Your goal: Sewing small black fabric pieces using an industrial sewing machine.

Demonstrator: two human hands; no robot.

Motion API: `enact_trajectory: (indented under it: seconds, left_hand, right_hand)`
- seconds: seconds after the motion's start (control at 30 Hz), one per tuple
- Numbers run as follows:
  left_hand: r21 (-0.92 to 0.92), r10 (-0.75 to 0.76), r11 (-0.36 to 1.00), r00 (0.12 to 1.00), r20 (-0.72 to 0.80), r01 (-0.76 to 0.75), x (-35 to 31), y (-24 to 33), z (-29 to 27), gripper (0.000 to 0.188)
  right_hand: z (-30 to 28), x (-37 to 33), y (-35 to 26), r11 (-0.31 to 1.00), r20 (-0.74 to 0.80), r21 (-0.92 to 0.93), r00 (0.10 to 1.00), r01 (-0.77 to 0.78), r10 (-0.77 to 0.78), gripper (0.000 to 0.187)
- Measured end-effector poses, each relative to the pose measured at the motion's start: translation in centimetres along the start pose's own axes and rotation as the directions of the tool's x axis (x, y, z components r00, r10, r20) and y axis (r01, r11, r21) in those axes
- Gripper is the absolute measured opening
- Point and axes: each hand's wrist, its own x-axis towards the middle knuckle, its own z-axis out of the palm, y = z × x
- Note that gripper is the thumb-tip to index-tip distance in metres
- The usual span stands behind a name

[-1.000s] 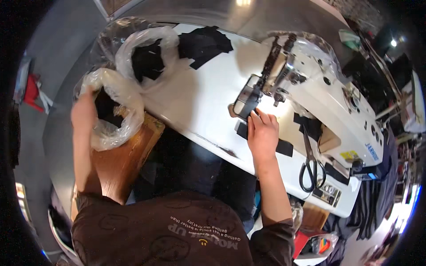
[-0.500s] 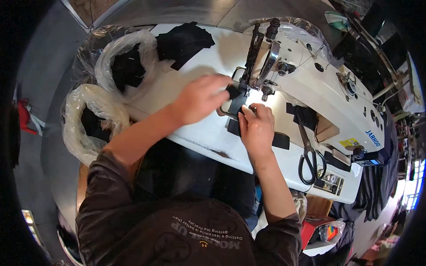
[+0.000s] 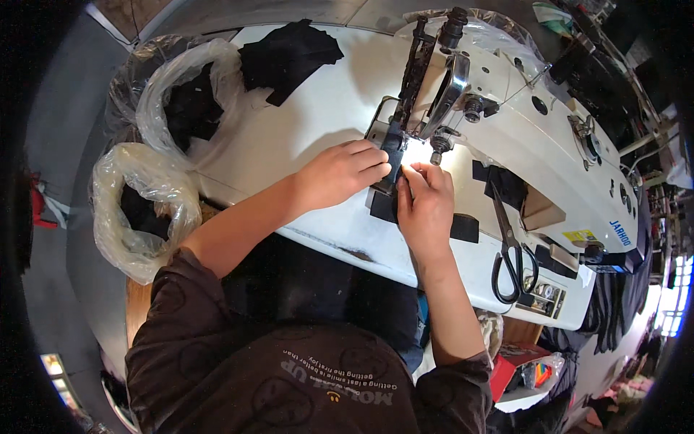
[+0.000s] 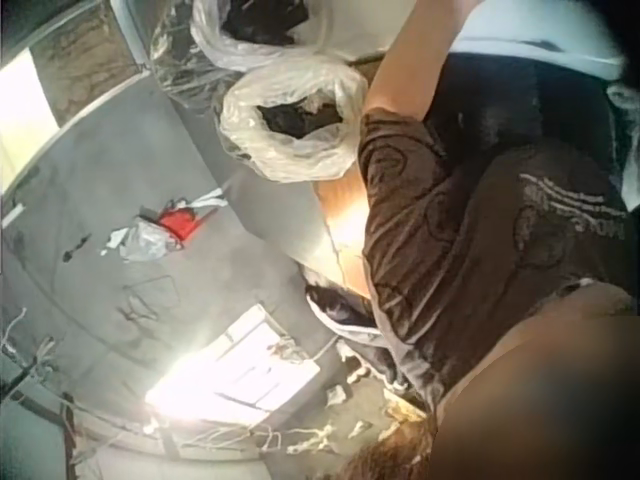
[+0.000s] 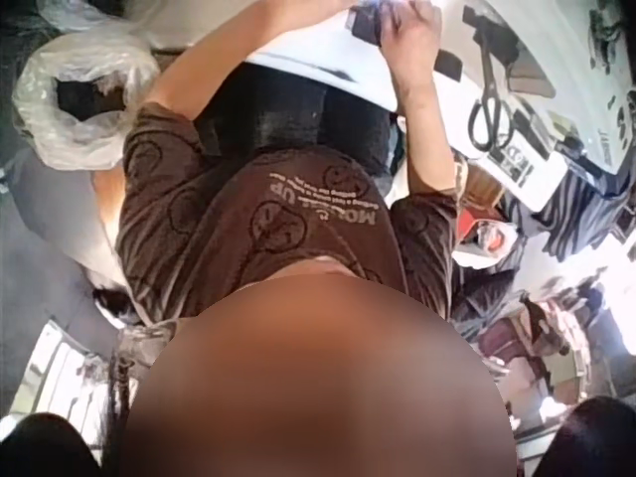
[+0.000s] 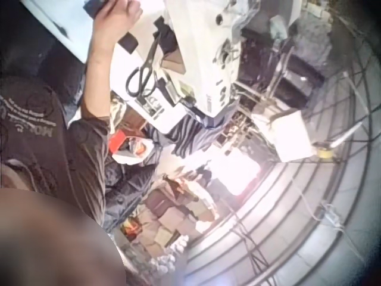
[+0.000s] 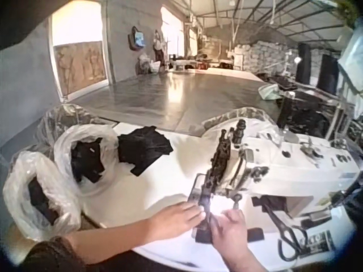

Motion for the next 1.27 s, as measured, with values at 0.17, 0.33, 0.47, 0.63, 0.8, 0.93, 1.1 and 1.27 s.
enact_trajectory:
  seconds: [0.17,0.33,0.47,0.63,0.8,0.93,1.1,1.27]
  left_hand:
    - [0.047,0.017,0.999,0.998,0.061,-0.020,-0.3,0.1,0.0,0.036]
    - [0.048,0.024,0.998,0.996,0.089,-0.029,-0.1,0.3,-0.6,0.032]
    - [-0.181,-0.001,0.983,0.999,0.051,0.010,0.1,-0.4,-0.6,0.025]
    - [-0.102,-0.146,0.985,0.985,-0.089,0.137,0.6,0.1,0.1,0.019]
    - [-0.130,-0.116,0.986,0.989,-0.093,0.103,0.4,-0.2,0.7,0.014]
    - [-0.118,-0.091,0.990,0.993,-0.075,0.081,0.7,-0.7,1.1,0.017]
    - [-0.137,-0.097,0.987,0.994,-0.052,0.089,1.6,-2.3,1.8,0.022]
    - [-0.135,-0.199,0.969,0.977,0.073,0.207,2.8,-3.7,2.7,0.029]
  right_hand:
    - [0.1,0.0,-0.2,1.000,-0.004,0.014,1.000,-0.001,0.001,0.025]
    - [-0.1,0.1,-0.9,0.999,-0.020,-0.029,0.999,0.042,-0.043,0.027]
    - [0.1,0.1,-1.0,0.992,-0.025,-0.096,0.996,0.084,-0.087,0.026]
    - [-0.1,0.4,-1.2,0.989,0.002,-0.117,0.996,0.087,-0.087,0.025]
    - [0.0,0.4,-1.2,0.987,0.010,-0.132,0.996,0.087,-0.086,0.023]
    - [0.0,0.4,-1.2,0.979,0.017,-0.178,0.995,0.097,-0.096,0.025]
    - [0.4,0.5,-0.8,0.972,0.021,-0.214,0.995,0.095,-0.092,0.027]
    - [0.7,0.5,-0.9,0.970,0.009,-0.227,0.996,0.090,-0.090,0.028]
